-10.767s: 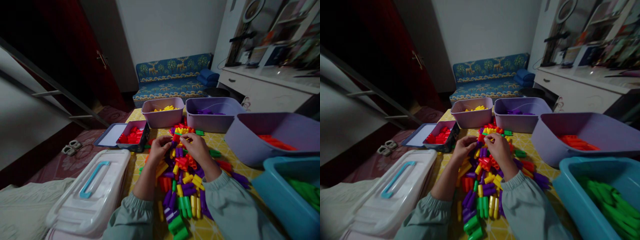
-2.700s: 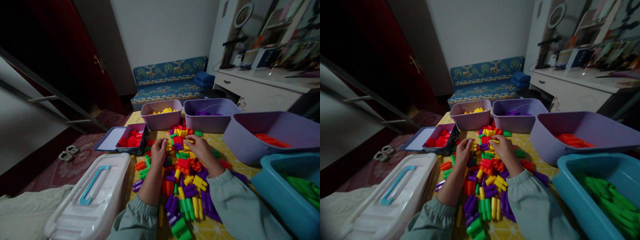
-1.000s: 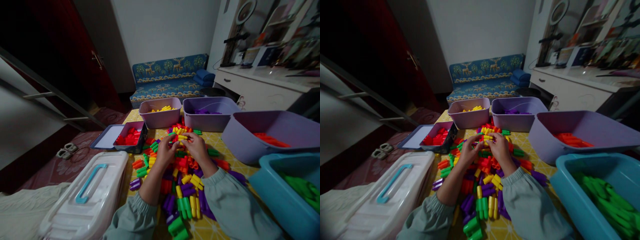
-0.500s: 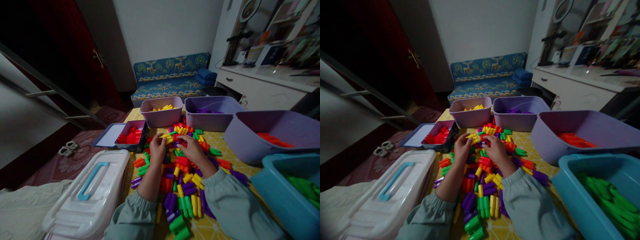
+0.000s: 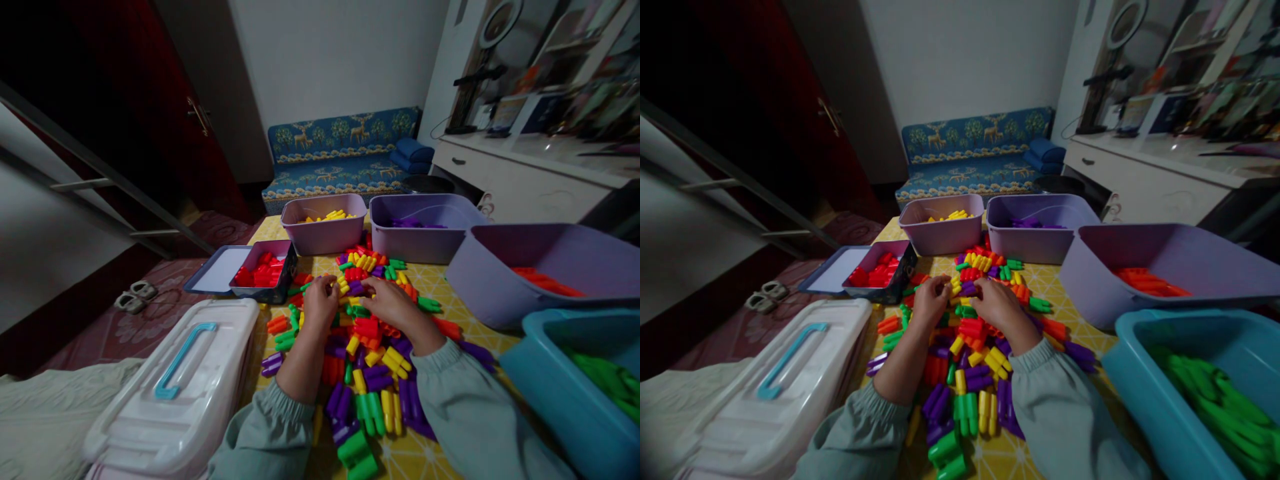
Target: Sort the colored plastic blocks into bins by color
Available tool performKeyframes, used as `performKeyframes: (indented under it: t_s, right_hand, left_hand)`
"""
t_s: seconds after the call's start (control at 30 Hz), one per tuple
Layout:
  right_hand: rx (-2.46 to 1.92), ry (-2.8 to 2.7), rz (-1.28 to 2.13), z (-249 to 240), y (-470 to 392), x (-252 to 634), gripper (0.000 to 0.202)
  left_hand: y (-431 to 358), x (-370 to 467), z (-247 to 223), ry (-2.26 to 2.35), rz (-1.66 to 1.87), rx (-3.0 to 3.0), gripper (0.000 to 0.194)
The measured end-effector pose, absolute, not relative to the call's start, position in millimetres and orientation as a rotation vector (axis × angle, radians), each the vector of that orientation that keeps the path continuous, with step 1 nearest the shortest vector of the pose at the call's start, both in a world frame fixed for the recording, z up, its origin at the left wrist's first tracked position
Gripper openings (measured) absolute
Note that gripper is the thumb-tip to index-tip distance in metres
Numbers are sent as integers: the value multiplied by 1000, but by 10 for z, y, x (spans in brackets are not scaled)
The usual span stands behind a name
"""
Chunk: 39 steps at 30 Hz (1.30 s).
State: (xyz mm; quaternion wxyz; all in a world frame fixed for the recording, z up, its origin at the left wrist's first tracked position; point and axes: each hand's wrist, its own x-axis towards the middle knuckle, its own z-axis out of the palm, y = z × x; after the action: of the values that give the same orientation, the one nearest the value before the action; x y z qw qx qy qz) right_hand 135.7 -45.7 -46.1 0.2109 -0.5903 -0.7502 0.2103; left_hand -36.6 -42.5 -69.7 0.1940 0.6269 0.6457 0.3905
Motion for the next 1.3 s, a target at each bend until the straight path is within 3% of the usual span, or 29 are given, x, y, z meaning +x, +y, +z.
performKeyframes:
  t_s: [0.17,0.27,0.4,0.6,0.93,1.13,1.23,1.3]
  right_hand:
    - [-1534,-1870,812,-658,-376,1329,40]
    - [-1544,-1853,843,-593,-389,1351,34]
    - [-1623,-2083,682,-338,-493,1430,17]
    - [-1653,-2335,668,-232,-606,1342,32]
    - [-1805,-2020,330,-231,-624,1145,10]
    - [-1262,-1362,737,-157,-546,1208,24]
    - [-941,-969,848,1,-554,1271,32]
    - [-764,-786,800,157,-589,1348,26]
  left_hand:
    - [-409,-359,-714,1695,1214,1614,27]
    - [-409,-355,-714,1655,1258,1589,26]
    - [-406,-357,-726,1658,1253,1628,24]
    - [-405,-365,-742,1687,1214,1661,23]
    - [-441,-372,-605,1727,1216,1791,21]
    - [-571,-409,-242,1694,916,2054,17]
    - [-658,-412,-148,1468,584,2146,31]
    - [-703,-397,-128,1401,464,2217,42]
